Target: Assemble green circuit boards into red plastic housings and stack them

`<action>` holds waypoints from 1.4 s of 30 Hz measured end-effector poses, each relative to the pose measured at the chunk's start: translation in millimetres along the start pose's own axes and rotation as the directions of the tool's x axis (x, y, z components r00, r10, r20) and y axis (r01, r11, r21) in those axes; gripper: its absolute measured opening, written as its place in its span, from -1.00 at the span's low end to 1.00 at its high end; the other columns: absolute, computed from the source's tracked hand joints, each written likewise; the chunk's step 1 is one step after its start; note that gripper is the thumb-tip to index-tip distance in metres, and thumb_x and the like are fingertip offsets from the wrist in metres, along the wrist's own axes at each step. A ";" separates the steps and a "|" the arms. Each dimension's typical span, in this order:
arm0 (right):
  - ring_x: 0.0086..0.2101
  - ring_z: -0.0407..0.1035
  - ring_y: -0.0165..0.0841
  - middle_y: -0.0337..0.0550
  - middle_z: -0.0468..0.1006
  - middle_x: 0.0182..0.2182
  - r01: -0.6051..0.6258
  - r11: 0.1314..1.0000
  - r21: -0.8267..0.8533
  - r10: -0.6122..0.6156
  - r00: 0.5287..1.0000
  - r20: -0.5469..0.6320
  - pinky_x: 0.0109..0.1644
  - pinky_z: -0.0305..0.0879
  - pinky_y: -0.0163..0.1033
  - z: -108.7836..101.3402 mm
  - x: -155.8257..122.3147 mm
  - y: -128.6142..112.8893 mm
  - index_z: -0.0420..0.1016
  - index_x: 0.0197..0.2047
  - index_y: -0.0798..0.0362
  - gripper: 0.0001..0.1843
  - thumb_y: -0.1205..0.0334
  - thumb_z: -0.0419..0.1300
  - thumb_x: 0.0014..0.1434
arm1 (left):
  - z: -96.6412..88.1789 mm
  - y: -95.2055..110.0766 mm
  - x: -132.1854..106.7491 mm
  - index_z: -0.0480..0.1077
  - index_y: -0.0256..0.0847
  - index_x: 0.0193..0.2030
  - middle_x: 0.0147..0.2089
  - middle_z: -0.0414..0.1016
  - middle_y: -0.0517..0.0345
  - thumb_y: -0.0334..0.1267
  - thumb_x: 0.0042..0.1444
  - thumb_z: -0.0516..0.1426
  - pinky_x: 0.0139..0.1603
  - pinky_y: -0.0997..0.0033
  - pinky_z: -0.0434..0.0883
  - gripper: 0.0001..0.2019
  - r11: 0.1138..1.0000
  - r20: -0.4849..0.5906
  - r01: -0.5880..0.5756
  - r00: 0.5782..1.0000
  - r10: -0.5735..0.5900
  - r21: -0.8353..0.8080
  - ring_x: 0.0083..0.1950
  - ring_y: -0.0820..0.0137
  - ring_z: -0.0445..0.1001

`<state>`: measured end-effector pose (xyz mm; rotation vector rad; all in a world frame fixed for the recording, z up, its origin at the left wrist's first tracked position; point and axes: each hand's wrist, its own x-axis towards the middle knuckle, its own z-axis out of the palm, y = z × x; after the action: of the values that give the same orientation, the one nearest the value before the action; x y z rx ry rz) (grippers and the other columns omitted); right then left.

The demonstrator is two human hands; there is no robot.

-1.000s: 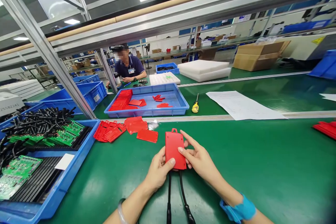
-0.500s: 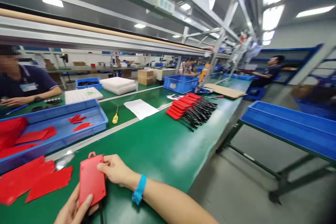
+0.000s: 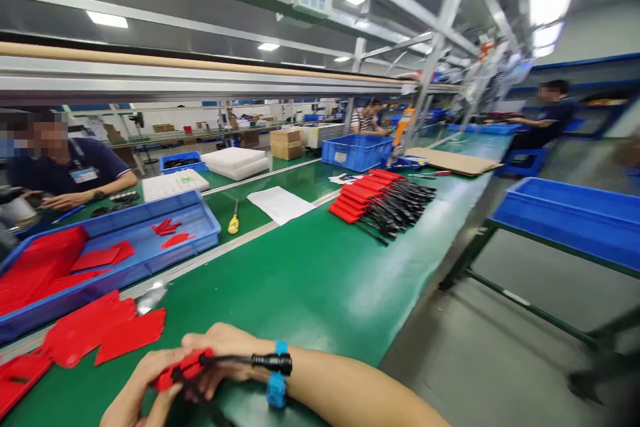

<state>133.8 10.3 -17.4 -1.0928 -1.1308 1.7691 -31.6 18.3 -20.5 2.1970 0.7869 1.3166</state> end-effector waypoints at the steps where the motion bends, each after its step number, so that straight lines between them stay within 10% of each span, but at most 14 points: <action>1: -0.63 0.32 -0.35 -0.14 0.39 -0.65 0.089 0.994 -0.061 -0.092 0.994 -0.053 -0.54 0.28 -0.26 -0.1 -7.8 -4.2 0.41 -0.57 0.15 -0.54 -0.03 0.03 0.14 | -2.4 4.1 0.7 0.45 -0.11 -0.19 -0.26 0.54 0.12 -0.13 0.08 0.16 -0.25 0.42 0.47 -0.81 0.999 -0.018 0.041 0.999 -0.041 0.009 -0.27 0.32 0.50; 5: -0.25 0.37 -0.32 -0.14 0.47 -0.27 0.402 0.912 -0.081 -0.406 0.913 -0.042 -0.08 0.28 -0.22 -9.8 -28.0 -22.8 0.45 -0.14 0.09 -0.63 0.07 0.23 -0.01 | -2.4 22.9 5.8 0.39 -0.19 -0.20 -0.28 0.48 0.12 -0.16 0.15 0.09 -0.25 0.44 0.42 -0.83 0.969 -0.127 0.230 0.962 -0.240 -0.092 -0.27 0.35 0.46; 8: -0.03 0.26 -0.22 -0.05 0.37 -0.03 0.693 0.680 -0.240 -0.689 0.716 0.117 0.04 0.20 -0.15 -16.2 -30.2 -29.9 0.39 0.03 0.04 -0.55 0.11 0.24 0.06 | 6.4 28.1 9.0 0.37 -0.20 -0.17 -0.24 0.45 0.11 -0.17 0.18 0.07 -0.20 0.44 0.36 -0.83 0.946 -0.042 0.286 0.954 -0.295 -0.156 -0.24 0.37 0.42; 19: -0.39 0.35 -0.35 -0.21 0.46 -0.42 0.699 0.532 -0.478 -0.812 0.581 -0.054 -0.33 0.26 -0.29 -2.9 -29.0 -11.8 0.53 -0.25 0.00 -0.85 0.17 0.15 0.21 | 25.9 30.5 3.6 0.34 -0.22 -0.29 -0.37 0.32 0.19 -0.19 0.18 0.09 -0.31 0.48 0.21 -0.86 0.956 0.004 0.212 0.976 -0.216 -0.204 -0.36 0.46 0.25; 36: -0.34 0.29 -0.31 -0.19 0.37 -0.42 0.710 0.490 -0.505 -0.858 0.496 -0.134 -0.28 0.23 -0.22 3.6 -23.4 -3.5 0.39 -0.40 0.03 -0.87 0.27 0.15 0.21 | 29.0 35.9 6.6 0.34 -0.22 -0.21 -0.31 0.42 0.11 -0.25 0.21 0.02 -0.27 0.43 0.29 -0.87 0.970 -0.006 0.233 0.972 -0.233 -0.068 -0.31 0.41 0.37; 42: -0.36 0.27 -0.34 -0.18 0.33 -0.41 0.701 0.613 -0.365 -0.787 0.584 -0.200 -0.33 0.25 -0.27 8.5 -21.0 -4.1 0.38 -0.39 0.04 -0.83 0.18 0.13 0.22 | 26.8 34.7 5.1 0.33 -0.24 -0.28 -0.38 0.37 0.13 -0.27 0.20 0.03 -0.34 0.43 0.25 -0.89 0.987 -0.055 0.159 0.986 -0.157 0.027 -0.38 0.43 0.32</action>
<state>133.9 -9.8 -6.1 -0.8110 -1.3436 0.7305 2.5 -6.1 -6.8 2.0831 0.9870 1.2959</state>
